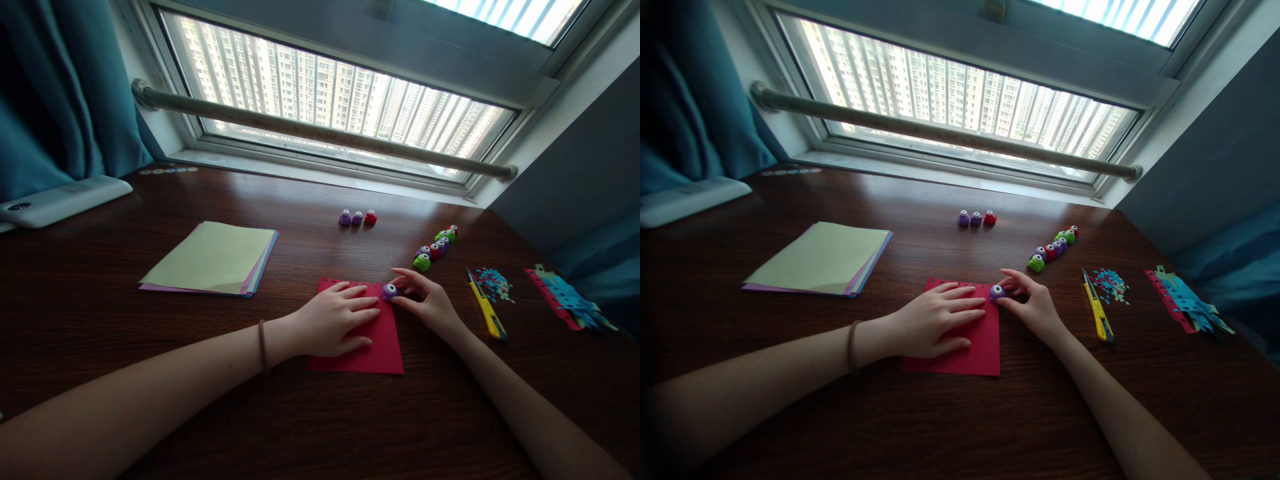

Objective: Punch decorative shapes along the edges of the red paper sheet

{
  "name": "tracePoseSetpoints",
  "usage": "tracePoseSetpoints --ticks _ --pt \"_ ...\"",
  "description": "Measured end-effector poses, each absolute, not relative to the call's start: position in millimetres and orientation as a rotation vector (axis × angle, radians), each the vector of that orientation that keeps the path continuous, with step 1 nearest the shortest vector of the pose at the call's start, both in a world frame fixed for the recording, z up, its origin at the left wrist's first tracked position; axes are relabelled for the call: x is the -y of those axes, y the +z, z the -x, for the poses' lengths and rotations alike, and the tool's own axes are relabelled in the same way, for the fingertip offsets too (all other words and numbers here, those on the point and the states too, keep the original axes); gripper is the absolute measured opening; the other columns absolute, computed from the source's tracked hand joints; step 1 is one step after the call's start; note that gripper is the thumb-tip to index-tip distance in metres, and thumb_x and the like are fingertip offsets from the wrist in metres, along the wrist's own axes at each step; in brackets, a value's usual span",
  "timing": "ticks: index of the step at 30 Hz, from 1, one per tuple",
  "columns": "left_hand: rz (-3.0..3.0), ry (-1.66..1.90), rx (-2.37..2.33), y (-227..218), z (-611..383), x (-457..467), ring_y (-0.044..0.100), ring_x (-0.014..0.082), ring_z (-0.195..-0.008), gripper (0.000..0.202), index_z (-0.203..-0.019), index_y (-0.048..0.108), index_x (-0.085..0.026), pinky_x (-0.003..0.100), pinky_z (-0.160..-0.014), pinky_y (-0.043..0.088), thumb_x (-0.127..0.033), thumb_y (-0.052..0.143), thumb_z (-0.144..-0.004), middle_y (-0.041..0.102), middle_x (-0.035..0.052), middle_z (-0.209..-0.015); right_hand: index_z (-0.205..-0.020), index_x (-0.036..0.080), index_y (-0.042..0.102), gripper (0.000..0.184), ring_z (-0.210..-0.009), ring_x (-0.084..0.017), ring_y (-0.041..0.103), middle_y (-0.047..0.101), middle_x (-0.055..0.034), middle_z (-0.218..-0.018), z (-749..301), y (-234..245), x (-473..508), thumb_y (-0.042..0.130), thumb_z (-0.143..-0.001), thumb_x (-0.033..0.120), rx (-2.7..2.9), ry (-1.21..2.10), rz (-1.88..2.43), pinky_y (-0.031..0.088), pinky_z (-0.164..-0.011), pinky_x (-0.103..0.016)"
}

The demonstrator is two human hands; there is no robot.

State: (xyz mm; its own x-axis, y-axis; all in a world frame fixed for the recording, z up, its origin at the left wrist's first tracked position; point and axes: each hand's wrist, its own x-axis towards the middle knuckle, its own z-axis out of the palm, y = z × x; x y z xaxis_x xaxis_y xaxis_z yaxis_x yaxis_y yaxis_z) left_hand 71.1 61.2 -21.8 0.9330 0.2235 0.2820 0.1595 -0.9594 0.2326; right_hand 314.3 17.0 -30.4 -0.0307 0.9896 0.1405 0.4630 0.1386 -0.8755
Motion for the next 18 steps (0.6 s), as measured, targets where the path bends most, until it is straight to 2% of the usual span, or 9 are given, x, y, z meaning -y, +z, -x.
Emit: tracePoseSetpoints --ticks 18 --pt "-2.865 0.388 -0.205 -16.2 -70.5 -61.7 0.034 0.0312 -0.128 0.045 -0.129 0.045 -0.018 0.047 -0.106 0.024 -0.044 0.043 -0.092 0.047 0.0068 -0.135 -0.118 0.02 0.054 0.048 -0.093 -0.021 0.061 0.066 -0.0057 -0.099 -312.6 -31.1 -15.4 0.069 -0.074 0.033 1.637 0.774 1.44 0.047 -0.078 -0.034"
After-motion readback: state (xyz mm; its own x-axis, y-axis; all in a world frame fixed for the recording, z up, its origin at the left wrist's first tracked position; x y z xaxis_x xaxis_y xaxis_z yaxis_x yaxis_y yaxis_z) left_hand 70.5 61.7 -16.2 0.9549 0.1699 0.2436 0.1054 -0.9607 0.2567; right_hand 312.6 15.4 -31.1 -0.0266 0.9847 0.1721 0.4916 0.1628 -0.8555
